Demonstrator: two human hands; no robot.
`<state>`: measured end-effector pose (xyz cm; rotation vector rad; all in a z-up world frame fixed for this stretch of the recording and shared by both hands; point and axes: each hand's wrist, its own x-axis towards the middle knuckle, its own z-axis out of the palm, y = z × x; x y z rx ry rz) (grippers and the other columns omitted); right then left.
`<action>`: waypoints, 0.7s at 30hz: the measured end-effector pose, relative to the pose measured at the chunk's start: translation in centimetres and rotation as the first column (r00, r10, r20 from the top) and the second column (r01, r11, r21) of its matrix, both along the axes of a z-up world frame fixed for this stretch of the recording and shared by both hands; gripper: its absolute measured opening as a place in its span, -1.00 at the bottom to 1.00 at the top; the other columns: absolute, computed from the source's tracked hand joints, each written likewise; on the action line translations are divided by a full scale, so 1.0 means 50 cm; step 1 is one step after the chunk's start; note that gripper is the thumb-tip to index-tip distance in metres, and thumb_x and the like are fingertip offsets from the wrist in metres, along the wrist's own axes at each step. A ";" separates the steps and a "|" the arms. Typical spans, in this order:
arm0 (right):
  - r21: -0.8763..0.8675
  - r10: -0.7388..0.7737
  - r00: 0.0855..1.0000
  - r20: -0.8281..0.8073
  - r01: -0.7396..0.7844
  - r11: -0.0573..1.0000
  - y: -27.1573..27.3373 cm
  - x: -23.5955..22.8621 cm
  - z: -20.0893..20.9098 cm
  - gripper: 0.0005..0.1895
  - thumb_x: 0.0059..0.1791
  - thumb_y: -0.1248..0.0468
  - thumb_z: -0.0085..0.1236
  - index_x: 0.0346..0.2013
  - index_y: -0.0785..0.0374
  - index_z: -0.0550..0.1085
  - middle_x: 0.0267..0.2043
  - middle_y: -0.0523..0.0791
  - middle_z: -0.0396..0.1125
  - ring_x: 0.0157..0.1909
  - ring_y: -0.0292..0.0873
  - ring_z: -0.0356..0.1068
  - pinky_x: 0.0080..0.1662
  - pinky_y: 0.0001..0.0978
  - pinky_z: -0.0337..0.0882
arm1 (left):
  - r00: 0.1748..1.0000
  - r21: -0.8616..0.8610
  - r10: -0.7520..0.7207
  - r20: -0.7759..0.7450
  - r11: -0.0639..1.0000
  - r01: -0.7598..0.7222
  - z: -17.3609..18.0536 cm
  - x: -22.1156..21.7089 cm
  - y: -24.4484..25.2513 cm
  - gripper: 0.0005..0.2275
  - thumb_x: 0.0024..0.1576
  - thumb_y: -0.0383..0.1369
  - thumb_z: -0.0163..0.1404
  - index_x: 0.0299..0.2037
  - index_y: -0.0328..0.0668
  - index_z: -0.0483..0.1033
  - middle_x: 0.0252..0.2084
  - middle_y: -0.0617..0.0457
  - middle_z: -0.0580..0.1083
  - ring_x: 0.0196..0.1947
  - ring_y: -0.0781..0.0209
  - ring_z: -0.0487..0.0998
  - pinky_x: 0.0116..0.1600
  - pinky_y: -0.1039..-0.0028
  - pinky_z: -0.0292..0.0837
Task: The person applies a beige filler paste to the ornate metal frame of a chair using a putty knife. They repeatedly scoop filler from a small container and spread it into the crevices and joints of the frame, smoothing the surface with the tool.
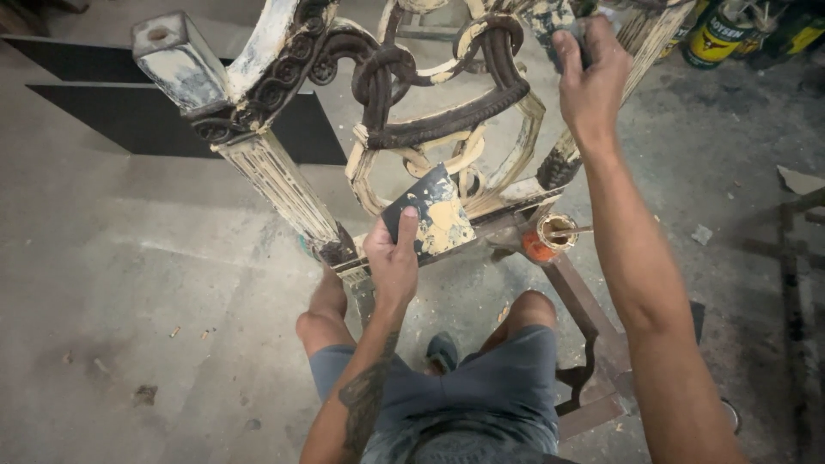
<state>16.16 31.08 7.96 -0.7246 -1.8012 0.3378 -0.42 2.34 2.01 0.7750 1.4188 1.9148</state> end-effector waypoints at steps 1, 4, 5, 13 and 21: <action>0.018 -0.009 1.000 -0.005 0.010 1.000 0.004 0.001 -0.005 -0.70 0.29 0.28 0.08 -0.31 0.22 0.29 -0.43 -0.17 0.13 -0.41 -0.26 0.05 -0.36 -0.39 0.14 | 1.000 0.002 -0.001 -0.005 1.000 0.002 0.000 0.000 0.001 -0.77 0.27 -0.13 0.00 -0.35 -0.05 0.44 -0.50 0.31 0.27 -0.51 0.46 0.19 -0.44 0.54 0.09; 0.101 0.081 0.997 -0.021 -0.078 0.992 -0.052 -0.005 0.029 -0.80 0.27 0.34 0.01 -0.22 0.32 0.32 -0.33 -0.06 0.24 -0.25 -0.11 0.29 -0.12 -0.21 0.47 | 0.999 0.047 0.019 -0.035 0.999 -0.017 -0.013 -0.001 0.008 -0.77 0.27 -0.16 0.01 -0.37 -0.05 0.44 -0.51 0.32 0.26 -0.51 0.46 0.18 -0.46 0.56 0.08; 0.096 0.079 0.997 -0.021 -0.076 0.992 -0.047 -0.004 0.020 -0.80 0.27 0.34 0.01 -0.22 0.32 0.32 -0.33 -0.06 0.24 -0.25 -0.11 0.29 -0.12 -0.21 0.47 | 0.999 0.042 0.017 -0.035 0.999 -0.016 -0.010 0.002 0.003 -0.77 0.27 -0.16 0.01 -0.37 -0.05 0.44 -0.51 0.32 0.26 -0.51 0.46 0.18 -0.46 0.56 0.08; -0.172 0.169 0.938 -0.301 -0.228 0.958 -0.067 0.006 -0.003 -0.70 0.24 0.09 0.01 -0.14 0.31 0.39 -0.29 -0.08 0.34 -0.43 -0.26 0.30 -0.44 -0.51 0.37 | 0.982 -0.061 0.069 0.173 0.996 -0.059 -0.011 -0.001 0.019 -0.73 0.20 -0.23 0.06 -0.08 -0.28 0.60 -0.29 0.10 0.56 -0.27 0.29 0.53 -0.23 0.43 0.50; -0.590 -0.068 0.634 -0.770 -0.668 0.454 -0.132 0.018 -0.016 -0.89 0.08 0.30 0.17 -0.21 0.28 0.44 -0.61 -0.13 0.21 -0.68 -0.36 0.20 -0.68 -0.67 0.07 | 0.861 -0.093 0.092 0.501 0.994 -0.052 -0.024 -0.004 0.037 -0.72 0.16 -0.39 0.10 0.01 -0.46 0.50 -0.21 -0.24 0.59 -0.28 -0.06 0.65 -0.21 0.26 0.63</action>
